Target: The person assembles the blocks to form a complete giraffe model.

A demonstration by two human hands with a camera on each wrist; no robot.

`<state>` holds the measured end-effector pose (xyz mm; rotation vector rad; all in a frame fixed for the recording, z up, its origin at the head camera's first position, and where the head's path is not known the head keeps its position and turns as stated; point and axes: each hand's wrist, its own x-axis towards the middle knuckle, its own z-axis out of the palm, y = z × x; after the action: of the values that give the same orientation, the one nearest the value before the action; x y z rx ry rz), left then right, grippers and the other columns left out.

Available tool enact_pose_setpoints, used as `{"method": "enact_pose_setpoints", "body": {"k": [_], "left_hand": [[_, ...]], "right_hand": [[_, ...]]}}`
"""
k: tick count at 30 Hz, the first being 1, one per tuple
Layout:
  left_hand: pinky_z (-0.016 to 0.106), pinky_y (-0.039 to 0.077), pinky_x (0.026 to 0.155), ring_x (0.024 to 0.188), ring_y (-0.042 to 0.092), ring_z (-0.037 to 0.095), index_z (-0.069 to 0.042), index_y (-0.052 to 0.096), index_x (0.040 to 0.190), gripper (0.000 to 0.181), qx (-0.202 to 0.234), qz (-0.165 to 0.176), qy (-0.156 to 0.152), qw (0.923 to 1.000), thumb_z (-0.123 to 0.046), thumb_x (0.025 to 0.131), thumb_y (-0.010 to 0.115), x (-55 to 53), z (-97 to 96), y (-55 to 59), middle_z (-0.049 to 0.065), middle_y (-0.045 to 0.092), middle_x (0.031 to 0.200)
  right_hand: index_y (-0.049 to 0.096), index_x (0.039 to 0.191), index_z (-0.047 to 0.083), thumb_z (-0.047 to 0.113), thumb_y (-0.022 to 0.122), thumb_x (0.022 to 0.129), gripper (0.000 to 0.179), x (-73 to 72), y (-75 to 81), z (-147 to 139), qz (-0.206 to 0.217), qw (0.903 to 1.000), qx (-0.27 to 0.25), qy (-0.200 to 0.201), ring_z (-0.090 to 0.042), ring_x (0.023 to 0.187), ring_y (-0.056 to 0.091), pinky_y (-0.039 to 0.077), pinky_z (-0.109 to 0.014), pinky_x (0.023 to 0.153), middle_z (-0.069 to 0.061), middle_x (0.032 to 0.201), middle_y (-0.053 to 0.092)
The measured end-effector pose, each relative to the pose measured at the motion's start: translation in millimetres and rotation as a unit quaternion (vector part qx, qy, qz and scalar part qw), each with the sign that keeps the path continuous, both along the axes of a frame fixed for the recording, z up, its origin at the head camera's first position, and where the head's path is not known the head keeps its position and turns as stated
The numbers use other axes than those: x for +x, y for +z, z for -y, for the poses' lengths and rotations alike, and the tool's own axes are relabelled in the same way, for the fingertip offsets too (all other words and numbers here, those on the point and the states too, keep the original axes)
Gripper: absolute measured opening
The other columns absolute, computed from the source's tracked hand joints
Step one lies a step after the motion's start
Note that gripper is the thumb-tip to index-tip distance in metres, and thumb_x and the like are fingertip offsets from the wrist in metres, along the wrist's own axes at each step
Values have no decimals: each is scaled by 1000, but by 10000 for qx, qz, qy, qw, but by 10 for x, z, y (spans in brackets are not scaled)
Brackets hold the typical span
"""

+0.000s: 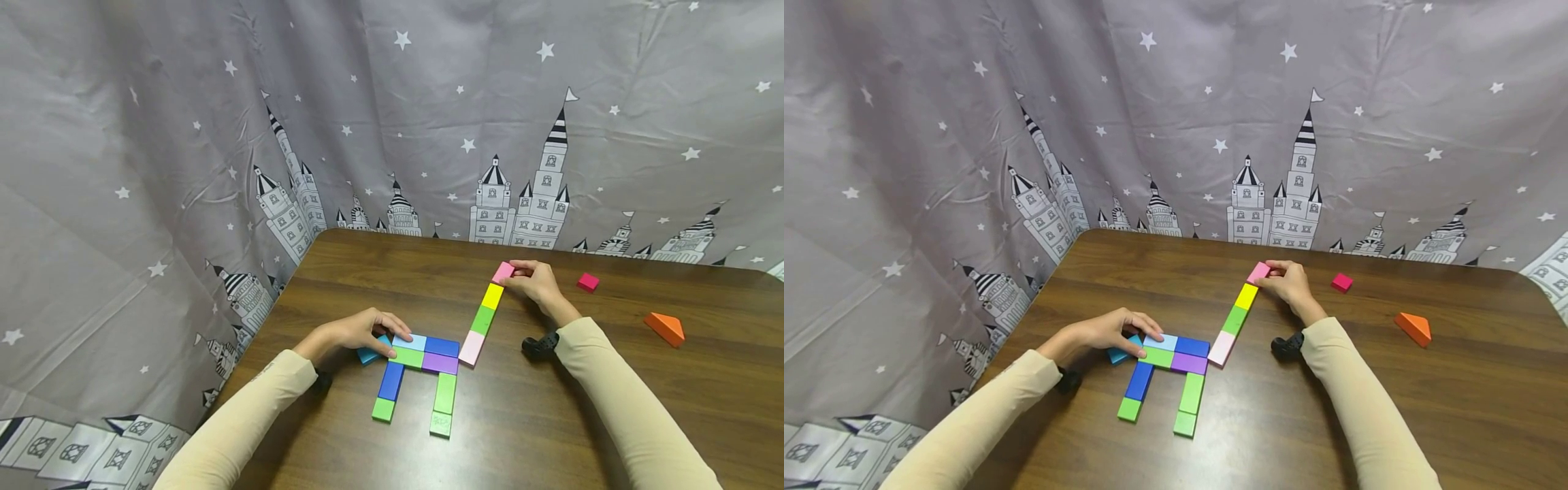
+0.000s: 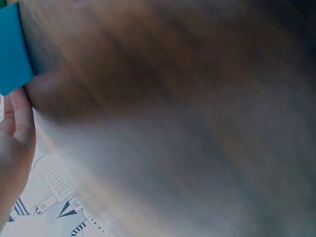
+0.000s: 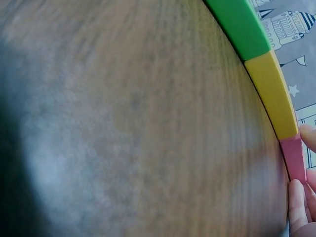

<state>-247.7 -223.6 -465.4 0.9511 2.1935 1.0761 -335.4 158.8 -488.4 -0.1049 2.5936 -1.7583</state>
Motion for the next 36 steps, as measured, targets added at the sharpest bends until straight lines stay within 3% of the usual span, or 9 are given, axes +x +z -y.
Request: {"method": "enact_pose_setpoints", "body": {"k": [11, 16, 28, 36], "left_hand": [[37, 45, 102, 122, 54, 21, -2, 71, 123, 35, 28, 1, -15, 10000, -7, 88, 76, 24, -9, 30, 8, 63, 128], [33, 45, 101, 122, 54, 18, -4, 71, 123, 36, -25, 28, 29, 10000, -7, 87, 77, 21, -9, 32, 5, 64, 128], [40, 45, 102, 123, 54, 24, -2, 70, 123, 35, 9, -25, -12, 10000, -8, 89, 76, 43, -4, 28, 10, 63, 130], [38, 45, 103, 123, 54, 23, -3, 70, 123, 35, -32, -56, -28, 10000, -9, 89, 76, 17, -4, 14, 9, 62, 130]], "right_hand": [[59, 128, -14, 1, 81, 81, 54, -2, 0, -16, -56, 9999, -70, 144, 1, 79, 53, 46, -10, 70, -27, 110, 64], [58, 129, -15, 0, 80, 81, 55, -3, 0, -6, -75, 9997, -123, 206, -2, 82, 54, 46, -9, 72, -30, 115, 62], [57, 128, -17, -2, 79, 82, 53, 6, -24, -6, -127, 9992, -235, 281, 4, 78, 54, 47, -10, 72, -36, 122, 60], [58, 128, -16, -2, 78, 81, 53, 0, -7, -11, -117, 9994, -167, 268, 2, 79, 54, 46, -10, 72, -35, 122, 60]]}}
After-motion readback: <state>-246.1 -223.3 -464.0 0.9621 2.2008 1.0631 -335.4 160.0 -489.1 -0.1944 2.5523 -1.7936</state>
